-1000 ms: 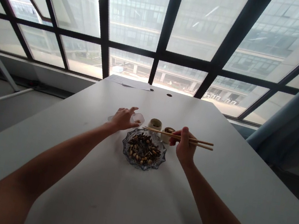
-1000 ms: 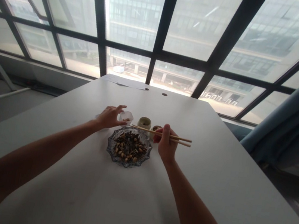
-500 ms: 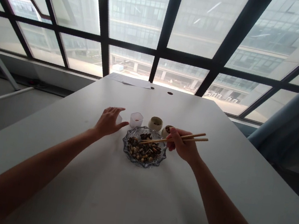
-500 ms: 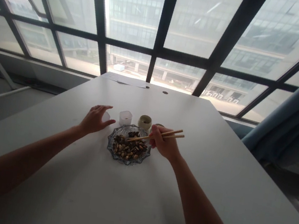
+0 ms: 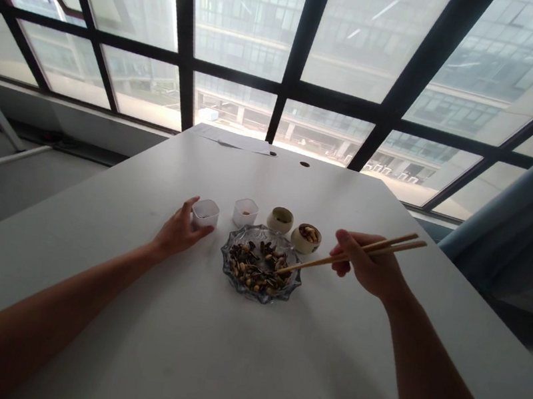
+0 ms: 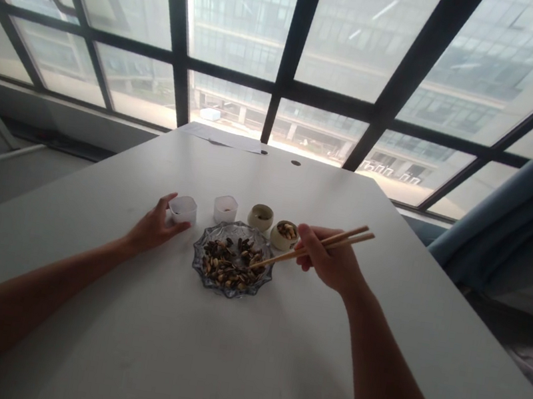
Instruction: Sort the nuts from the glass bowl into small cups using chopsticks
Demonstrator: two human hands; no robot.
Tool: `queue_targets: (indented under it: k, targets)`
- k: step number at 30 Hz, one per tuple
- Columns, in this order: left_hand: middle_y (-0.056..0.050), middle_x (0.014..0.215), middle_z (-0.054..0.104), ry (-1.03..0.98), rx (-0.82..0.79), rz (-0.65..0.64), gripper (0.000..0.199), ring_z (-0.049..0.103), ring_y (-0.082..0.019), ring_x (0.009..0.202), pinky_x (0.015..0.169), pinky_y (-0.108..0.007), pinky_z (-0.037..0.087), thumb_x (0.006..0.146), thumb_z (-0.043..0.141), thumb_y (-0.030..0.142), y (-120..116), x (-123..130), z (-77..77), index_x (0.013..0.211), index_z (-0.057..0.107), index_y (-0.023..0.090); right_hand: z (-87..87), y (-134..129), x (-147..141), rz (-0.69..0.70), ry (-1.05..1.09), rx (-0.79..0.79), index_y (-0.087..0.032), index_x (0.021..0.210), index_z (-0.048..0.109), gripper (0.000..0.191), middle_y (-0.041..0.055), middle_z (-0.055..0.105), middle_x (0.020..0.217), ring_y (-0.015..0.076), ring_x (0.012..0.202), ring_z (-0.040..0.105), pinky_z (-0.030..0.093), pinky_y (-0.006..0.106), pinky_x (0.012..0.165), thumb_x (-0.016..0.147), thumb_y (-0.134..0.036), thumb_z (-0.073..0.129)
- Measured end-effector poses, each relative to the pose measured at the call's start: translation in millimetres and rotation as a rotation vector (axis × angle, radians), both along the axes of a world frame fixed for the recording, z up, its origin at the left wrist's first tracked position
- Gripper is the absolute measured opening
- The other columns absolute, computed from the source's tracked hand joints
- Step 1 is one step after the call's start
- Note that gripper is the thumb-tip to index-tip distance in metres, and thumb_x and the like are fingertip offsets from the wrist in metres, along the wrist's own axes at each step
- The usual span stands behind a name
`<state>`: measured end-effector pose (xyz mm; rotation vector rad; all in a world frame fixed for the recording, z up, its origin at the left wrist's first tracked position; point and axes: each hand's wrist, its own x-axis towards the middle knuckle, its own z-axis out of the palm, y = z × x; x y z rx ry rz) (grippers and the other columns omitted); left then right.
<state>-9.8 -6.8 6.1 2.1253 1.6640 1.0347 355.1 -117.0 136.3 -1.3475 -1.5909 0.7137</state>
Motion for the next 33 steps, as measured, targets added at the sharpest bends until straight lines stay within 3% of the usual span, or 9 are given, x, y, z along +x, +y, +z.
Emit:
queue_targets:
  k: [3, 7, 13, 17, 19, 24, 28, 33]
  targets:
    - [-0.021, 0.129, 0.062, 0.025, -0.041, 0.006, 0.084, 0.063, -0.037, 0.117, 0.093, -0.051, 0.052, 0.079, 0.066, 0.053, -1, 0, 1.5, 0.147, 0.032, 0.016, 0.9, -1, 0, 0.004, 0.019, -0.102, -0.016, 0.051, 0.064, 0.064, 0.0041, 0.057, 0.037, 0.0117, 0.028, 0.052, 0.040, 0.020, 0.028, 0.072, -0.077, 0.065]
    - [-0.020, 0.125, 0.065, 0.050, -0.021, 0.006, 0.079, 0.065, -0.036, 0.114, 0.093, -0.050, 0.052, 0.080, 0.066, 0.051, -1, 0, 1.2, 0.145, 0.035, 0.018, -16.6, 6, -18, 0.153, 0.065, -0.214, -0.016, 0.057, 0.064, 0.062, 0.0049, 0.063, 0.044, 0.0135, 0.034, 0.058, 0.046, 0.022, 0.033, 0.072, -0.076, 0.066]
    - [-0.019, 0.123, 0.066, 0.050, -0.005, -0.002, 0.080, 0.065, -0.035, 0.113, 0.093, -0.049, 0.052, 0.080, 0.066, 0.051, 1, 0, -0.5, 0.146, 0.036, 0.018, -39.9, 14, -40, 0.124, 0.117, -0.008, -0.017, 0.065, 0.066, 0.053, 0.0038, 0.067, 0.054, 0.0133, 0.044, 0.062, 0.051, 0.023, 0.042, 0.081, -0.068, 0.065]
    - [-0.017, 0.125, 0.065, 0.031, -0.018, -0.006, 0.080, 0.065, -0.034, 0.114, 0.094, -0.049, 0.052, 0.079, 0.066, 0.052, 1, 0, -0.5, 0.146, 0.036, 0.020, -30.8, 10, -37, 0.016, 0.155, 0.077, -0.017, 0.063, 0.066, 0.056, 0.0030, 0.064, 0.049, 0.0122, 0.040, 0.059, 0.049, 0.022, 0.039, 0.081, -0.070, 0.062]
    - [-0.017, 0.125, 0.065, 0.031, -0.025, -0.009, 0.080, 0.065, -0.034, 0.113, 0.094, -0.049, 0.052, 0.079, 0.066, 0.052, 0, 0, 0.2, 0.146, 0.036, 0.020, -24.1, 6, -36, 0.001, 0.180, 0.041, -0.017, 0.061, 0.065, 0.059, 0.0024, 0.061, 0.044, 0.0117, 0.035, 0.055, 0.045, 0.022, 0.034, 0.079, -0.074, 0.061]
    - [-0.018, 0.121, 0.065, 0.038, -0.041, -0.017, 0.081, 0.065, -0.035, 0.112, 0.094, -0.049, 0.051, 0.079, 0.065, 0.054, -1, 0, 3.3, 0.147, 0.036, 0.018, -23.9, 2, -45, 0.186, 0.126, -0.192, -0.017, 0.063, 0.066, 0.060, 0.0032, 0.063, 0.045, 0.0136, 0.034, 0.057, 0.047, 0.023, 0.034, 0.074, -0.076, 0.064]
    - [-0.017, 0.122, 0.065, 0.034, -0.028, -0.019, 0.080, 0.065, -0.034, 0.112, 0.094, -0.048, 0.051, 0.079, 0.065, 0.054, -1, 0, 3.4, 0.146, 0.037, 0.019, -31.8, 7, -40, 0.095, 0.076, -0.065, -0.017, 0.065, 0.065, 0.055, 0.0033, 0.065, 0.051, 0.0131, 0.041, 0.060, 0.049, 0.023, 0.038, 0.078, -0.070, 0.065]
    - [-0.017, 0.118, 0.066, 0.038, -0.019, -0.020, 0.080, 0.066, -0.033, 0.107, 0.092, -0.048, 0.052, 0.080, 0.065, 0.055, -1, 0, 3.0, 0.146, 0.037, 0.019, -27.4, 8, -30, -0.045, 0.105, 0.050, -0.017, 0.065, 0.067, 0.055, 0.0032, 0.064, 0.048, 0.0130, 0.038, 0.058, 0.047, 0.023, 0.036, 0.079, -0.070, 0.064]
